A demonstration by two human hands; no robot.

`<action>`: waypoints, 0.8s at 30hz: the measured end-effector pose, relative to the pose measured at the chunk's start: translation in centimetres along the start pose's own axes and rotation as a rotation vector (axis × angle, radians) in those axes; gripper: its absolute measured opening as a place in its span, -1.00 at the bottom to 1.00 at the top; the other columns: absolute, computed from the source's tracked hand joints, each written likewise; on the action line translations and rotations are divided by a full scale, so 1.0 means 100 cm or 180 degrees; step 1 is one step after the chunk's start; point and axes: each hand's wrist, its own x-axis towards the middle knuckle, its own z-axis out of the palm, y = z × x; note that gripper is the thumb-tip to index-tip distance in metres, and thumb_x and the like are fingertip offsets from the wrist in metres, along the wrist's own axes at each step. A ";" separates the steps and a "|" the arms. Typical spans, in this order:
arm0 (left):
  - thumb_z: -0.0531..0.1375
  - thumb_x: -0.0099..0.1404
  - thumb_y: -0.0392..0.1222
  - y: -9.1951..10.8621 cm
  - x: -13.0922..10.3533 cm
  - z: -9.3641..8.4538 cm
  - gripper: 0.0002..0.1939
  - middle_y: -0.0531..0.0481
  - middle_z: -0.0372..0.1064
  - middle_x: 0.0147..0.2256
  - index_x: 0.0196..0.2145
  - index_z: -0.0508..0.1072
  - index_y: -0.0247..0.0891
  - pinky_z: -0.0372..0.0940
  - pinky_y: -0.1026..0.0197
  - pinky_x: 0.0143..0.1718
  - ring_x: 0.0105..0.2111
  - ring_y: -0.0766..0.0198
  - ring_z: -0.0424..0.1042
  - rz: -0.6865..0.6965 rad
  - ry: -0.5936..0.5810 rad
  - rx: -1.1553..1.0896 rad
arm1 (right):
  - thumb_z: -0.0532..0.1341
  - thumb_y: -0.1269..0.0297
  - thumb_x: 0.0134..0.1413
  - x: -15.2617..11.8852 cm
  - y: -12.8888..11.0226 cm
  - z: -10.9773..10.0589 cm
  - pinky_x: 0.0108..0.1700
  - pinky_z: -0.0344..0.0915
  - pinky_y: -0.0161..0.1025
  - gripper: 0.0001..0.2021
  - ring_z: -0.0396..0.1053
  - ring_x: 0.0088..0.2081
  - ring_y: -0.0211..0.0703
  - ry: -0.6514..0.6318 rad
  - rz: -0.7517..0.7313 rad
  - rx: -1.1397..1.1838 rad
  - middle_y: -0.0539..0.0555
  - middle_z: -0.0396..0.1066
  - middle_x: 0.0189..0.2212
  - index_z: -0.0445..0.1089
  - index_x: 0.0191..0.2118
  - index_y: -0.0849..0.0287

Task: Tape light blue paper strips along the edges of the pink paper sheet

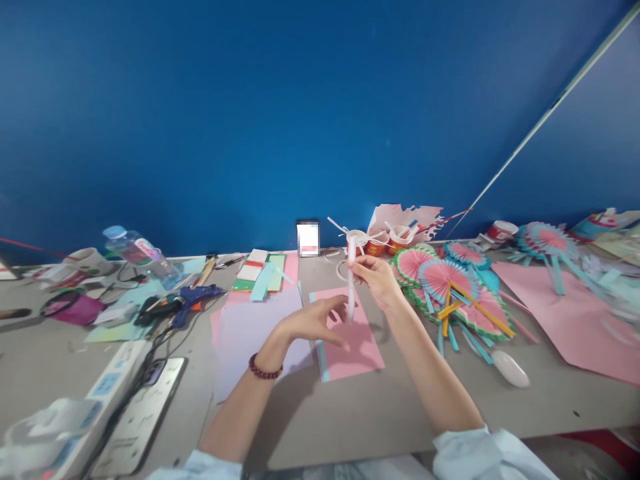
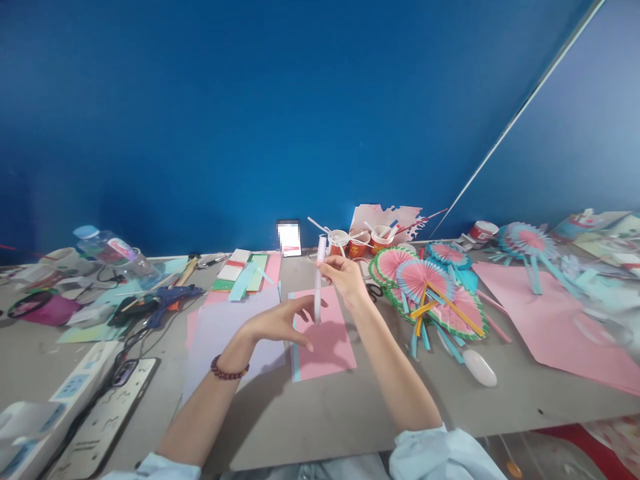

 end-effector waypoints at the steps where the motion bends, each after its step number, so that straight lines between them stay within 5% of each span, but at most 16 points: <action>1: 0.38 -0.06 -0.14 0.000 0.001 0.000 -0.37 -0.07 0.38 -0.18 -0.01 0.32 -0.18 0.27 0.09 -0.10 -0.16 0.17 0.37 0.0052 0.0173 -0.0056 | 0.42 0.10 -0.34 -0.001 0.000 0.001 -0.57 0.04 -0.34 -0.69 0.11 -0.62 -0.38 -0.0023 -0.0019 -0.0043 -0.07 0.26 -0.67 0.41 -0.52 0.22; 6: 0.20 0.20 -0.05 0.003 0.006 0.001 -0.72 -0.16 0.39 -0.11 -0.18 0.43 -0.25 0.20 0.04 0.02 -0.08 0.14 0.37 0.0393 0.1357 -0.0370 | 0.40 0.08 -0.28 -0.007 -0.001 0.008 -0.55 0.04 -0.33 -0.70 0.12 -0.61 -0.38 -0.0145 -0.0105 -0.0186 -0.07 0.27 -0.66 0.40 -0.53 0.21; 10: 0.17 0.23 -0.02 0.003 0.007 0.003 -0.77 -0.17 0.24 0.07 -0.30 0.48 -0.23 0.11 -0.02 0.13 0.10 0.05 0.22 0.0634 0.1749 -0.0362 | 0.40 0.08 -0.29 -0.011 0.000 0.015 -0.52 0.10 -0.32 -0.69 0.18 -0.60 -0.35 -0.0252 -0.0053 -0.0063 -0.07 0.29 -0.65 0.36 -0.54 0.19; 14: 0.20 0.20 -0.02 0.002 0.007 0.004 -0.78 -0.11 0.11 0.17 -0.41 0.51 -0.22 0.06 0.02 0.17 0.18 0.03 0.11 0.0426 0.2130 -0.0168 | 0.40 0.07 -0.29 -0.015 0.001 0.019 -0.53 0.06 -0.33 -0.67 0.14 -0.62 -0.37 -0.0354 0.0024 -0.0007 -0.10 0.22 -0.69 0.32 -0.57 0.19; 19: 0.19 0.20 0.00 0.006 0.006 0.004 -0.76 -0.10 0.18 0.13 -0.40 0.55 -0.20 0.10 0.04 0.14 0.16 0.03 0.13 0.0324 0.2164 -0.0300 | 0.25 -0.06 -0.07 -0.015 0.002 0.016 -0.54 0.04 -0.32 -0.61 0.13 -0.62 -0.36 -0.0476 0.0021 0.0056 -0.05 0.22 -0.66 0.33 -0.59 0.20; 24: 0.20 0.19 0.04 0.013 0.006 0.005 -0.71 -0.13 0.35 -0.13 -0.43 0.55 -0.23 0.30 0.14 -0.13 -0.07 0.08 0.33 0.0358 0.2100 -0.0668 | 0.33 0.04 -0.14 -0.017 -0.002 0.015 -0.49 0.12 -0.32 -0.70 0.19 -0.55 -0.32 -0.0730 -0.0140 -0.0302 -0.03 0.30 -0.62 0.40 -0.53 0.20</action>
